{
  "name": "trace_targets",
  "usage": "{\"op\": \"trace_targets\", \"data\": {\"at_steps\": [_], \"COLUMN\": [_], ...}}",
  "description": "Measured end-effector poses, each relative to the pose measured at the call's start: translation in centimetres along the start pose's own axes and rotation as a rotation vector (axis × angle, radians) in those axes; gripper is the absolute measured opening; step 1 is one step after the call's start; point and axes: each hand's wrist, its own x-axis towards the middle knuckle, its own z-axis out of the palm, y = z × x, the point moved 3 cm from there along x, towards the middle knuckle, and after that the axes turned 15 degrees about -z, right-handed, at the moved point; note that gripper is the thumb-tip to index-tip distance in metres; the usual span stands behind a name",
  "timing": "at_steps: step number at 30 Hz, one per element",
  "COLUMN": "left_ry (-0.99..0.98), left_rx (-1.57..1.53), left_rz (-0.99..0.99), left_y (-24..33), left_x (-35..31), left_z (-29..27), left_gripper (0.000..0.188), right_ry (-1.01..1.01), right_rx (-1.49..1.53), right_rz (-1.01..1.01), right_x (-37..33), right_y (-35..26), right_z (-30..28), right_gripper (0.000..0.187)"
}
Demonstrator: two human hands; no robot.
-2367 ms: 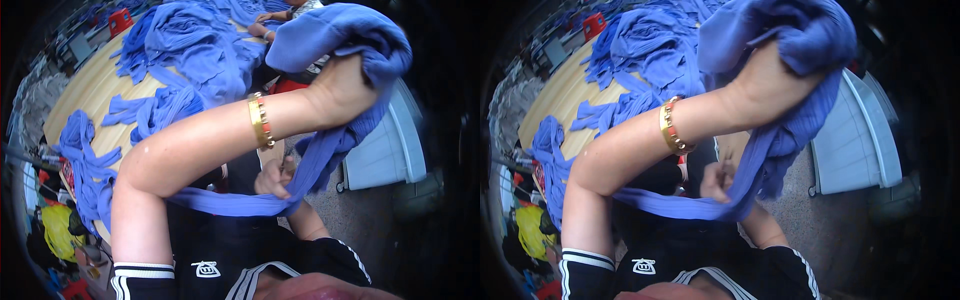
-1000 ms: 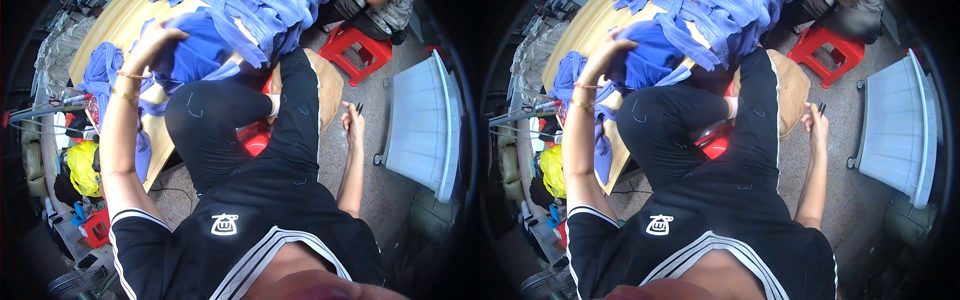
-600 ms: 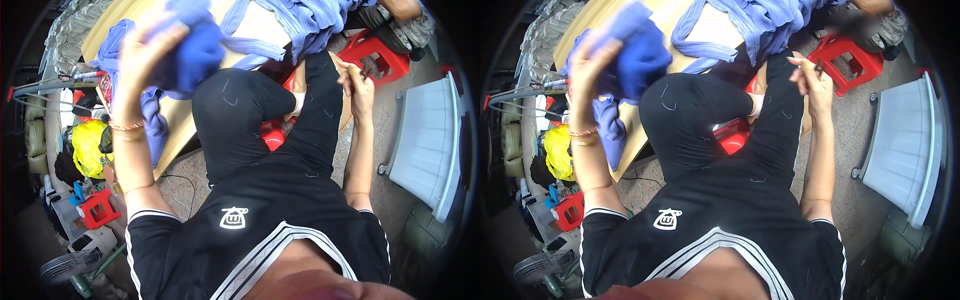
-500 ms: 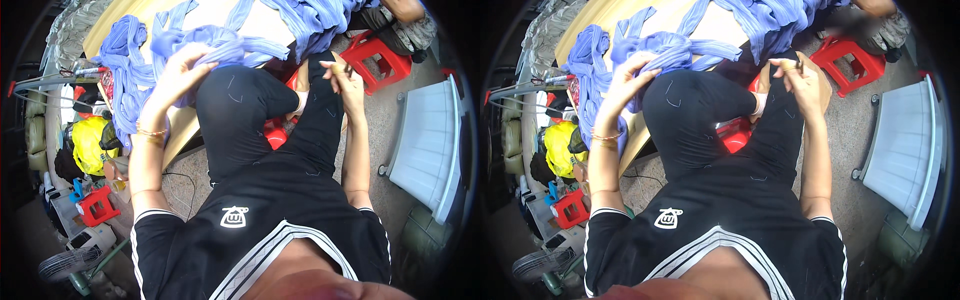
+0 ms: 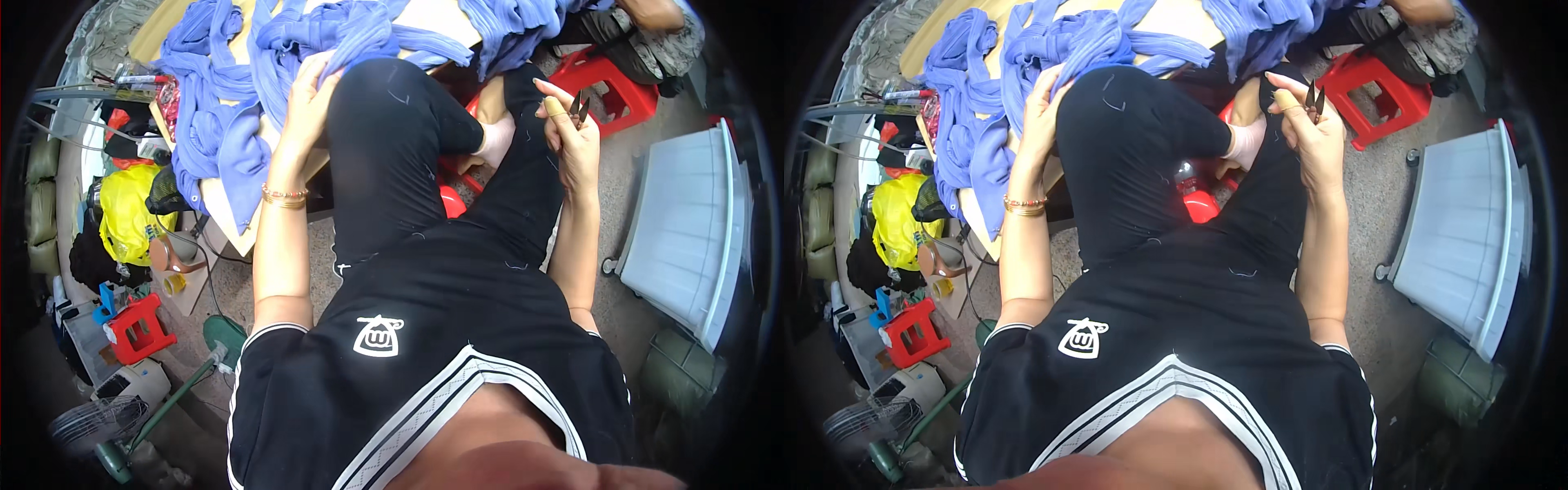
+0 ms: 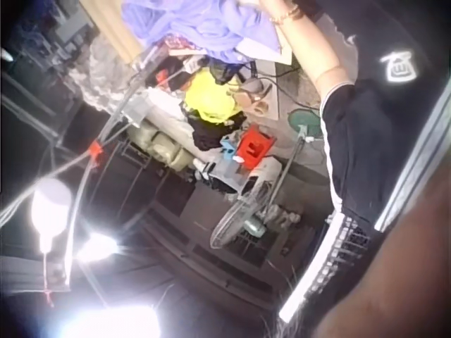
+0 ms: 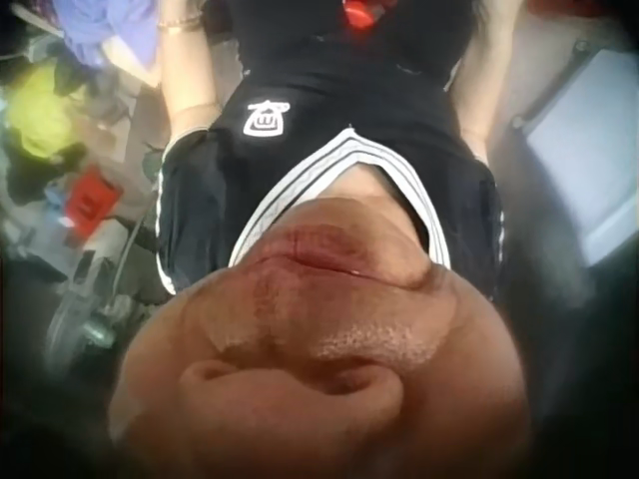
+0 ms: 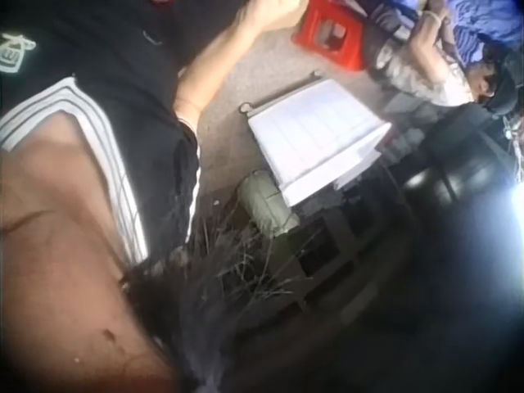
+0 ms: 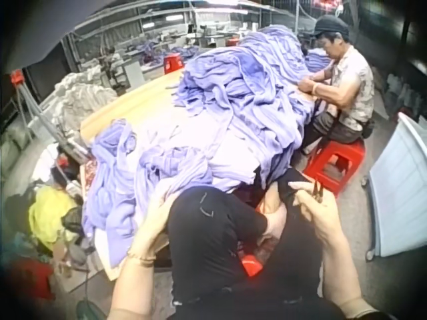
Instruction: Trimming loose threads from blue fabric garments using small thread snips.
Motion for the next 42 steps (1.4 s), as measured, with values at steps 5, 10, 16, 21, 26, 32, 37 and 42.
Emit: {"op": "trace_targets", "data": {"at_steps": [5,10,16,21,26,32,37,42], "left_ry": [0.032,-0.013,0.006,-0.034,0.059,0.113,0.122,0.208], "left_rx": [-0.186,-0.146,-0.077,-0.135,-0.324,-0.675,-0.892,-0.543], "left_rz": [-0.147,-0.038,-0.022,-0.072,-0.264,-0.039,-0.026,0.096], "left_y": [-3.1,-4.0,-4.7,-4.6,-0.3,6.4,10.6,14.6], "left_x": [-0.2,0.6,1.1,1.2,1.0,2.1,4.3,5.3], "left_z": [-1.1,-1.2,-1.3,-1.8,-1.2,-2.8,-4.3,-2.8], "left_gripper": [0.029,0.032,0.036,0.039,0.031,0.020,0.017,0.025], "right_ry": [0.060,0.105,0.105,0.072,0.007,-0.224,-0.271,-0.182], "right_rx": [0.036,-0.135,-0.113,-0.221,-0.017,-0.043,0.087,0.267], "right_rz": [-0.191,-0.387,-0.477,-0.525,-0.312,-0.067,-0.045,0.046], "right_x": [-1.2,-2.5,-4.8,-5.0,-3.8,1.2,6.2,9.0], "right_y": [-4.1,-8.8,-11.9,-12.2,-10.2,-3.0,-0.9,0.7], "right_z": [-0.5,-4.4,-7.2,-7.1,-3.8,5.6,12.7,16.3], "right_gripper": [0.030,0.036,0.039,0.041,0.039,0.041,0.057,0.061]}}
